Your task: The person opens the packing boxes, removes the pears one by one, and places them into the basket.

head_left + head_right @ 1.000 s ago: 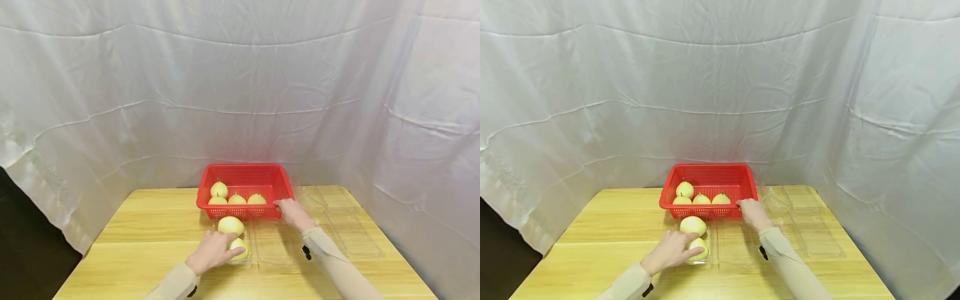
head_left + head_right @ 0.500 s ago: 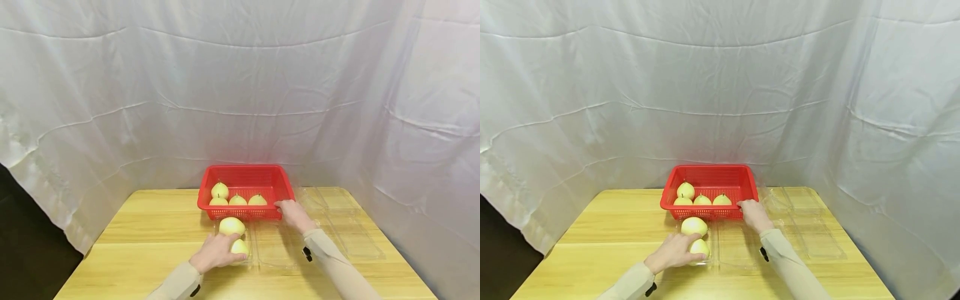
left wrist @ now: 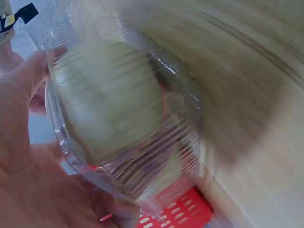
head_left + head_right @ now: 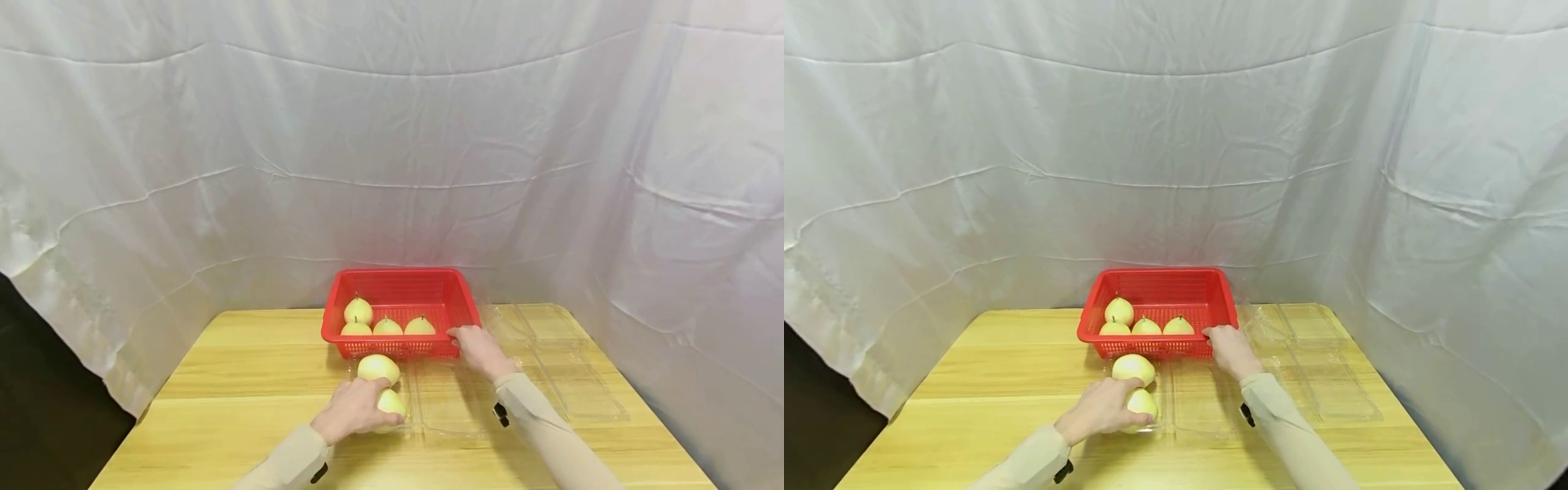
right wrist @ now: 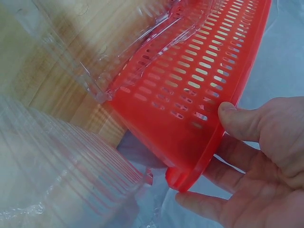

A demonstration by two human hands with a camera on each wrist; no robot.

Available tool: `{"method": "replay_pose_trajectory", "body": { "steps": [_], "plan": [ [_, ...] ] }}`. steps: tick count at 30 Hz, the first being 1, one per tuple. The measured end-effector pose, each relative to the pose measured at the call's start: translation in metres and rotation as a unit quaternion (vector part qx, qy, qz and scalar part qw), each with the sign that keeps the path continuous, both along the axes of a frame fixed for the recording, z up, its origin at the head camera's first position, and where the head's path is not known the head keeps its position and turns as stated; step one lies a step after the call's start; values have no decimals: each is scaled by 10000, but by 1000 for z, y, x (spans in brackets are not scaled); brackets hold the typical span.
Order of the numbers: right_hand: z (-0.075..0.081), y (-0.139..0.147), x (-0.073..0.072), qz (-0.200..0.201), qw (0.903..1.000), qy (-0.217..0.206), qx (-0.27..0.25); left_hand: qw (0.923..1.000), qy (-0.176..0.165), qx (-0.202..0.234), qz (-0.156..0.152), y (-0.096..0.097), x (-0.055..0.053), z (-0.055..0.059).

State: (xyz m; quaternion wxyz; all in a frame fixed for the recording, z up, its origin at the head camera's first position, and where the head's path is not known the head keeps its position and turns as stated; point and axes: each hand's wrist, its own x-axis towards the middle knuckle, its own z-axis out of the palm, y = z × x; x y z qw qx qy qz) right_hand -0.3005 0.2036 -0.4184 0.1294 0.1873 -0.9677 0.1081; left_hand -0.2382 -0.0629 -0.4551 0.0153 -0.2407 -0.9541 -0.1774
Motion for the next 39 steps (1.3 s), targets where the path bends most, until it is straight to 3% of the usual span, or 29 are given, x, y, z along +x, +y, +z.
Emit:
{"method": "replay_pose_trajectory", "body": {
  "steps": [11, 18, 23, 33, 39],
  "plan": [
    [-3, 1, -2, -72, 9999, -96, -36, 9965, 380, 690, 272, -4, 1, 6],
    [-5, 2, -1, -68, 9999, -80, -45, 9917, 113, 1119, 618, -4, -3, 5],
    [-4, 1, -2, -33, 10000, 35, -45, 9834, -105, 1622, 806, -4, -12, 7],
    [-2, 1, -1, -29, 10000, 26, 35, 9714, 34, 2314, 540, -6, -28, 24],
    [0, 0, 1, -12, 10000, 10, -5, 9515, 224, 2880, 1060, -10, -48, 36]
  ]
}}
